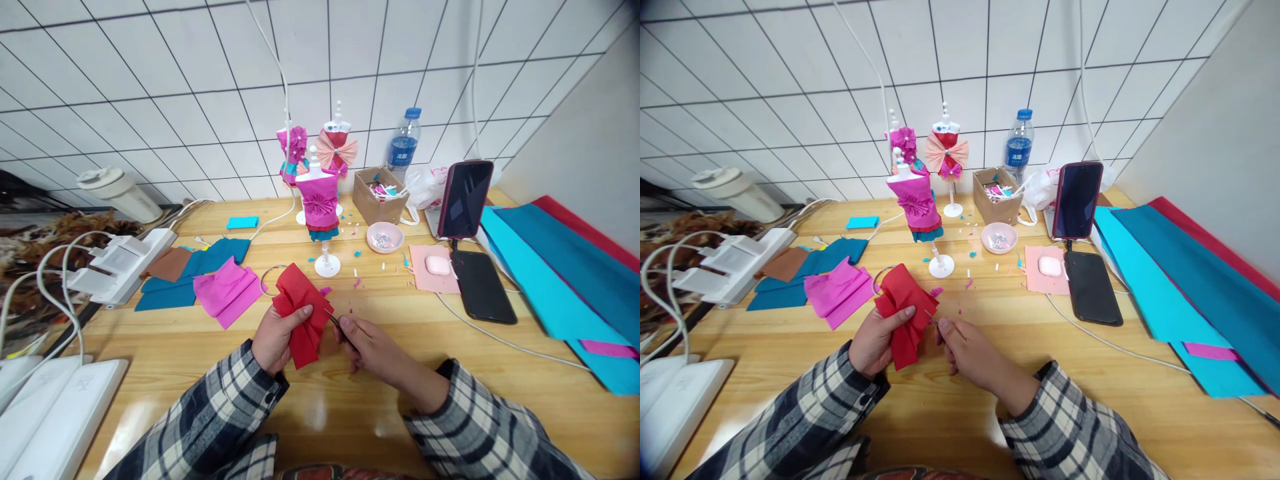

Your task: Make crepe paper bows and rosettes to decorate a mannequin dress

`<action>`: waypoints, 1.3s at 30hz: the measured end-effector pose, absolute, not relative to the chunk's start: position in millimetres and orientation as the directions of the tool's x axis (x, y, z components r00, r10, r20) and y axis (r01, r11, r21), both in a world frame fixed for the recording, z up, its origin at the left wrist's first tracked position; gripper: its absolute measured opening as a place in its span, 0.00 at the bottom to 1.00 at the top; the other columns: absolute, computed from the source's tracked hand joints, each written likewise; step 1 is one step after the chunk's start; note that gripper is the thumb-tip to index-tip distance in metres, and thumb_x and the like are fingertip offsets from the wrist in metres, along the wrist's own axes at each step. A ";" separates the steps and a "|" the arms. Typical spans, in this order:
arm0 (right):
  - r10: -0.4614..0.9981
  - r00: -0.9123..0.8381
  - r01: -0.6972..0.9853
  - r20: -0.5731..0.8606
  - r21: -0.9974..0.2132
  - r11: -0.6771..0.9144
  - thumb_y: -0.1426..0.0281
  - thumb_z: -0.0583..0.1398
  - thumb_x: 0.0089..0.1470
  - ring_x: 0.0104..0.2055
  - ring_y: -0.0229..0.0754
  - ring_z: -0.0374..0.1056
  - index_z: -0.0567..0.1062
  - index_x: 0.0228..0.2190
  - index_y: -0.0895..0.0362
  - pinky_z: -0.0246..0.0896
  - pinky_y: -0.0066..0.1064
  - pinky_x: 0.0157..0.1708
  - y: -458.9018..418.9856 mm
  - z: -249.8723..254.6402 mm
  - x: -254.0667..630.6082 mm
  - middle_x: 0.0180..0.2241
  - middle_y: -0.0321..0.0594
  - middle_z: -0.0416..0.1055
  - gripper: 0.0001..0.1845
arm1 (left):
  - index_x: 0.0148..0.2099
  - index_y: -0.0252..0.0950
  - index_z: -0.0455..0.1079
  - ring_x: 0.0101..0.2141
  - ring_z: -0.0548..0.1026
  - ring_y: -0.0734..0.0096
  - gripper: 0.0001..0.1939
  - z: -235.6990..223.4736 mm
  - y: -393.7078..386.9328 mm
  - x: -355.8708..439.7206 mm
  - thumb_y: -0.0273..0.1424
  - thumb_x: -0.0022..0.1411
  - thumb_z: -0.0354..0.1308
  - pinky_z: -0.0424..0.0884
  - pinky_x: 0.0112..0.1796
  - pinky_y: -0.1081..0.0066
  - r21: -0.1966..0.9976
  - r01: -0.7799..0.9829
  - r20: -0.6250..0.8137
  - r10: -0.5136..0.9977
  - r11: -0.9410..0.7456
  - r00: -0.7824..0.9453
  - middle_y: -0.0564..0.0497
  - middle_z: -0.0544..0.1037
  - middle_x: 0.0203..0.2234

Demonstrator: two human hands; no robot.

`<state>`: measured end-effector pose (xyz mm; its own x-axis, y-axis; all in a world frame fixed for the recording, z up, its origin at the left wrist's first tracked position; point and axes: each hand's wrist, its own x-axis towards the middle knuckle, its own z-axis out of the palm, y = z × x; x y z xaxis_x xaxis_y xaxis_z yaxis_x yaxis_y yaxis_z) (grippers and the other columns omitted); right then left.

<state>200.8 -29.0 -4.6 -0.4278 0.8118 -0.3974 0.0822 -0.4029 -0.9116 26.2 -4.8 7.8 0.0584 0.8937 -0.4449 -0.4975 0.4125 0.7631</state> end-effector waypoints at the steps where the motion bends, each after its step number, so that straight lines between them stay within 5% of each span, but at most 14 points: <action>1: 0.811 -0.427 0.077 -0.400 -0.910 -0.408 0.39 0.47 0.52 0.18 0.33 0.50 0.65 0.29 0.55 0.63 0.28 0.20 -29.1 -4.5 200.4 0.16 0.27 0.51 0.31 | 0.38 0.31 0.72 0.27 0.79 0.68 0.17 7.6 -4.5 26.3 0.23 0.43 0.71 0.77 0.34 0.71 0.766 -0.500 -0.441 0.896 0.404 0.049 0.48 0.82 0.29; 14: 0.832 -0.430 0.087 -0.352 -0.933 -0.349 0.43 0.46 0.56 0.18 0.33 0.52 0.63 0.28 0.55 0.61 0.26 0.19 -29.2 -8.3 201.0 0.16 0.27 0.51 0.28 | 0.37 0.31 0.73 0.28 0.79 0.68 0.17 7.3 -5.5 26.9 0.23 0.43 0.71 0.75 0.37 0.69 0.763 -0.501 -0.443 0.895 0.409 0.056 0.48 0.82 0.30; 39: 0.785 -0.445 0.017 -0.432 -0.880 -0.474 0.40 0.49 0.52 0.16 0.30 0.49 0.65 0.28 0.56 0.64 0.26 0.19 -29.9 -5.9 200.4 0.15 0.25 0.51 0.30 | 0.37 0.31 0.73 0.26 0.79 0.70 0.15 5.5 -7.6 26.1 0.23 0.45 0.70 0.76 0.33 0.72 0.793 -0.476 -0.393 0.916 0.380 0.076 0.48 0.82 0.29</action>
<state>200.4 -29.9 -5.9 -0.4445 0.7849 -0.4316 0.0174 -0.4742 -0.8803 26.1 -7.6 5.5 0.0763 0.9165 -0.3927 -0.4763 0.3795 0.7932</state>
